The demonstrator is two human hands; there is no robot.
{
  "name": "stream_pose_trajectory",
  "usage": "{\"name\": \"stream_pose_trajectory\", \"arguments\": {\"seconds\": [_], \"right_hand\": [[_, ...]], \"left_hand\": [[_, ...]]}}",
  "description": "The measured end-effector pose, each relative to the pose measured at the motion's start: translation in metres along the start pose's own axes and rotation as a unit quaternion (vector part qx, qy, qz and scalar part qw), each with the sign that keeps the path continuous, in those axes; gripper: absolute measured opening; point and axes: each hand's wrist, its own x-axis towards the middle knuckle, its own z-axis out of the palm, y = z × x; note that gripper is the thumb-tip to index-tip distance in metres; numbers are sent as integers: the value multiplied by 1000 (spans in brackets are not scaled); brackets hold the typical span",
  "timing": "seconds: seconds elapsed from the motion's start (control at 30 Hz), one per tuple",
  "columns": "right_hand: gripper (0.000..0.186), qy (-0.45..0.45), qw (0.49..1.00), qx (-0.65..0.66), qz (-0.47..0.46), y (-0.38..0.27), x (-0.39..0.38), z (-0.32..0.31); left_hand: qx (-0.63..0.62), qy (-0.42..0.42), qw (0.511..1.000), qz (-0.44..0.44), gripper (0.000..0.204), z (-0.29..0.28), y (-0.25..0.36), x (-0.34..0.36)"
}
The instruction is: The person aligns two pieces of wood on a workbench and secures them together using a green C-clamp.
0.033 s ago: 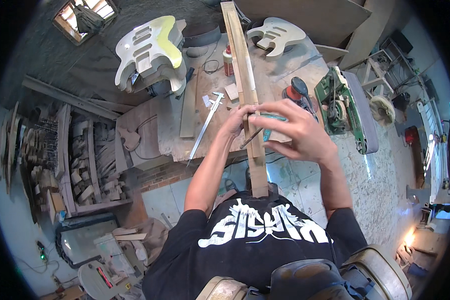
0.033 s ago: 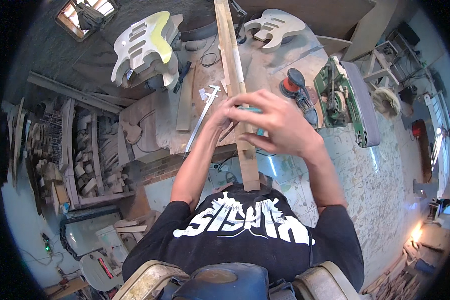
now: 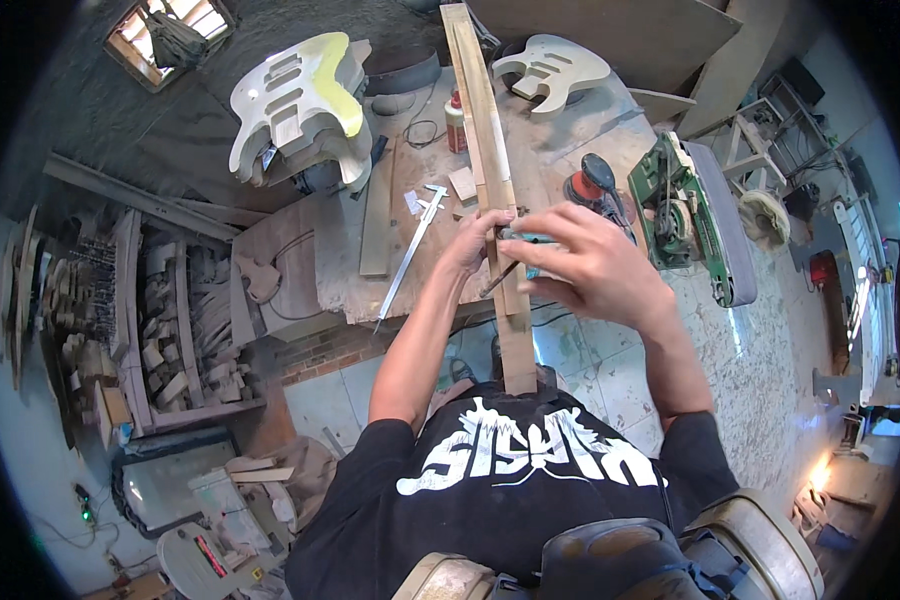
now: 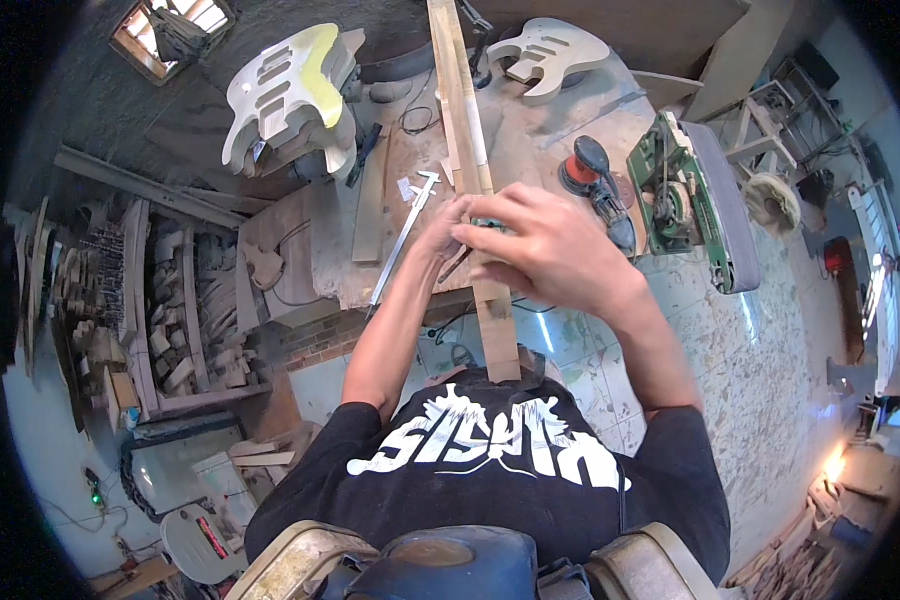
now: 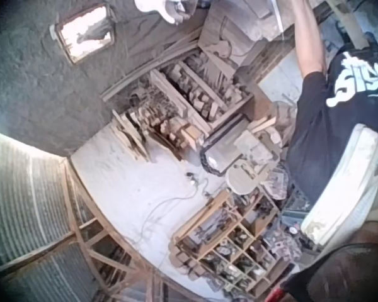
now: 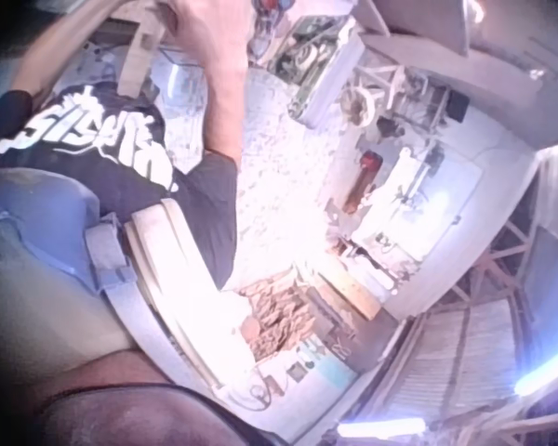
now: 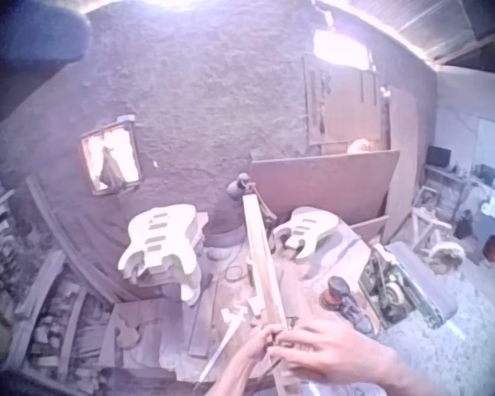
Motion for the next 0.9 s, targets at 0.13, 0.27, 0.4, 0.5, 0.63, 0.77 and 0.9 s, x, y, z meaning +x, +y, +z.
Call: {"name": "stream_pose_trajectory", "arguments": {"seconds": [0.13,0.27,0.4,0.5,0.63,0.77,0.9], "right_hand": [[20,-82,984,-152,-52,8,-6,12],[16,-79,978,-175,-84,6,8,14],[18,-71,984,-124,-101,3,11,11],[22,-102,962,-219,-130,8,10,14],[24,-86,976,-192,-60,10,3,29],[26,-59,985,-161,34,-3,1,35],[34,-90,992,-30,80,-1,10,13]], "left_hand": [[-20,28,999,-40,31,15,5,-2],[-26,7,1000,-3,32,1,-8,11],[-32,-10,999,-20,34,-1,-11,10],[-29,-12,999,-15,34,-9,-14,15],[-26,-7,997,-66,34,-2,-8,10],[-12,12,1000,-17,33,13,1,-1],[14,36,999,-21,36,14,10,-10]]}}
